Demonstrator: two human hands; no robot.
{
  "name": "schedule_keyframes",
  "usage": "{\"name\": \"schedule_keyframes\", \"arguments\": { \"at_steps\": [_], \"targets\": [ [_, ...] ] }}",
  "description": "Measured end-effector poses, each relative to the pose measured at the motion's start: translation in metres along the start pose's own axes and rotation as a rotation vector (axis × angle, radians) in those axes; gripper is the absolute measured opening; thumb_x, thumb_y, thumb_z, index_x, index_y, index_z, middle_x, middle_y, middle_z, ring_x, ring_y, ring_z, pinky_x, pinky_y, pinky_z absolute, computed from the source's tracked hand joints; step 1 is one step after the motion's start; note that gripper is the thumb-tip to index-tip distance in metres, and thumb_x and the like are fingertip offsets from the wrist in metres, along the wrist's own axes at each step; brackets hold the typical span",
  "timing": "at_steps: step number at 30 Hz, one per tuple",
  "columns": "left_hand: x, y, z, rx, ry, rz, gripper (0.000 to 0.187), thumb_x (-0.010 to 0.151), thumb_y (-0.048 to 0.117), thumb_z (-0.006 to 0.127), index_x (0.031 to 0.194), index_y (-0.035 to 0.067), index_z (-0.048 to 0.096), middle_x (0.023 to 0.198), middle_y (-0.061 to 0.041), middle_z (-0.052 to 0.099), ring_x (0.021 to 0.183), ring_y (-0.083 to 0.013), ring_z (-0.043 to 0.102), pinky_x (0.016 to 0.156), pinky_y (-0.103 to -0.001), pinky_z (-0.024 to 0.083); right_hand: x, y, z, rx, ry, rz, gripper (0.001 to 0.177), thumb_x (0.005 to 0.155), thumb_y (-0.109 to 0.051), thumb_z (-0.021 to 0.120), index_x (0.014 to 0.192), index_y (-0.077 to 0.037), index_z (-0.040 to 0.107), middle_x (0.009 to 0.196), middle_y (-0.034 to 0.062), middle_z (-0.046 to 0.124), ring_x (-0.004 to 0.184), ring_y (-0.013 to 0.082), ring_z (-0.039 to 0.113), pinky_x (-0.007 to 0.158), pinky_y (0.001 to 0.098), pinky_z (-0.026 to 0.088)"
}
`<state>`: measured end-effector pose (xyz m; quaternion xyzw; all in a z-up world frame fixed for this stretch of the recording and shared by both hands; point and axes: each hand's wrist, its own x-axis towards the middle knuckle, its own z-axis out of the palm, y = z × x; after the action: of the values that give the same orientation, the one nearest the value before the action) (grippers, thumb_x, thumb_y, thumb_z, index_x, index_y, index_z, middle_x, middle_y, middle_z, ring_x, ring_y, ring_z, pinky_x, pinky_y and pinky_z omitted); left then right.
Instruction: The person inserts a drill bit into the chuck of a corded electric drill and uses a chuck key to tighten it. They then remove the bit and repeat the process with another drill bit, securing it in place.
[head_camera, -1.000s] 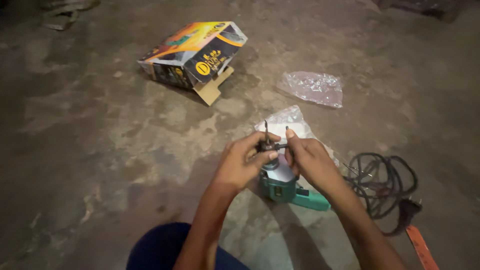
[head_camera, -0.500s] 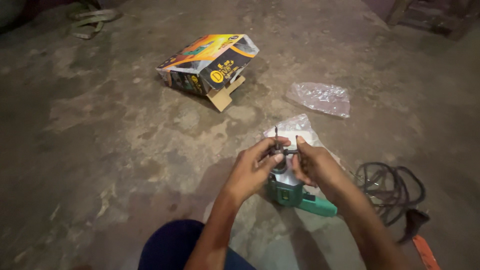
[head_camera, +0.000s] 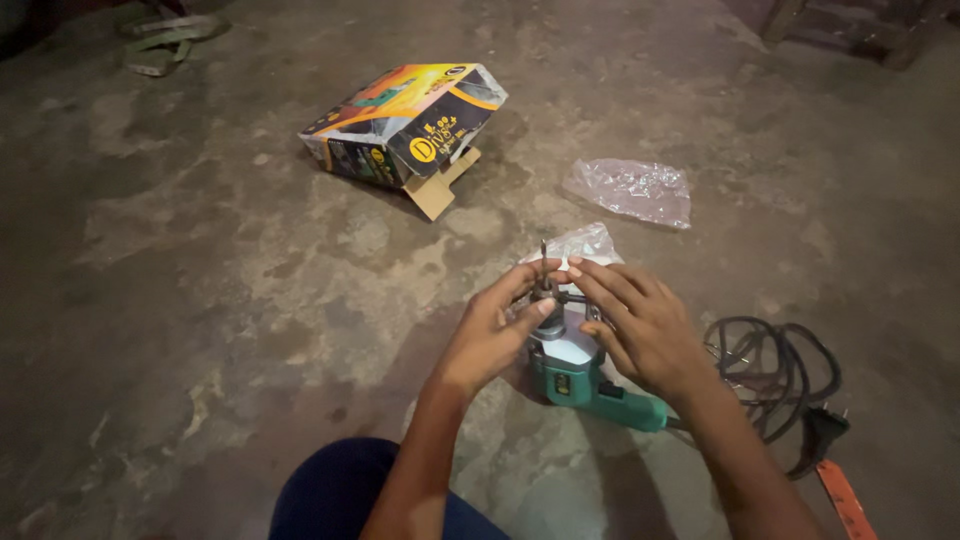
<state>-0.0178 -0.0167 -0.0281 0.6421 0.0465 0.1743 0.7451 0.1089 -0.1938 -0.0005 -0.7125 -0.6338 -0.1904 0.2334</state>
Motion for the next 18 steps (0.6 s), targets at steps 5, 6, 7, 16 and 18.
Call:
{"name": "schedule_keyframes", "arguments": {
  "at_steps": [5,6,7,16,18],
  "targets": [
    [0.0,0.007,0.004,0.105,0.046,0.03,0.039,0.096,0.006,0.064,0.134,0.005,0.063,0.128,-0.005,0.07,0.118,-0.0119,0.062,0.101,-0.03,0.051,-0.004,0.003,0.017,0.012,0.12,-0.011,0.054,0.083,-0.015,0.074,0.134,-0.003,0.059,0.136,0.0121,0.062,0.115,0.0332,0.064,0.094,0.0432,0.051],
    [0.0,0.009,0.005,0.12,0.05,0.046,0.038,0.096,0.006,0.064,0.133,0.005,0.064,0.127,-0.005,0.071,0.117,-0.0116,0.064,0.1,-0.03,0.052,-0.005,0.004,0.019,0.011,0.17,-0.031,0.052,0.084,-0.015,0.076,0.132,-0.004,0.061,0.133,0.0119,0.063,0.113,0.0325,0.065,0.094,0.0422,0.051],
    [-0.001,0.011,0.005,0.179,0.056,0.027,0.038,0.095,0.007,0.064,0.133,0.007,0.066,0.123,-0.005,0.073,0.114,-0.0119,0.065,0.098,-0.029,0.052,-0.005,0.003,0.02,0.001,0.181,-0.029,0.049,0.083,-0.014,0.076,0.128,-0.003,0.062,0.129,0.0122,0.065,0.11,0.0321,0.066,0.092,0.0428,0.051],
    [-0.012,0.014,0.006,0.406,0.109,0.071,0.039,0.095,0.013,0.066,0.133,0.018,0.069,0.115,-0.011,0.077,0.106,-0.0154,0.071,0.095,-0.031,0.053,-0.003,-0.017,0.028,0.068,0.229,0.147,0.017,0.087,-0.012,0.074,0.095,-0.003,0.062,0.088,0.0114,0.065,0.085,0.0323,0.063,0.074,0.0444,0.05],
    [-0.014,0.016,0.006,0.414,0.111,0.035,0.039,0.095,0.014,0.066,0.133,0.02,0.069,0.115,-0.011,0.077,0.106,-0.0154,0.072,0.095,-0.032,0.054,-0.004,-0.02,0.027,0.112,0.184,0.2,0.013,0.088,-0.01,0.072,0.096,-0.003,0.064,0.086,0.0119,0.065,0.081,0.0313,0.064,0.071,0.0428,0.05]
  ]
}}
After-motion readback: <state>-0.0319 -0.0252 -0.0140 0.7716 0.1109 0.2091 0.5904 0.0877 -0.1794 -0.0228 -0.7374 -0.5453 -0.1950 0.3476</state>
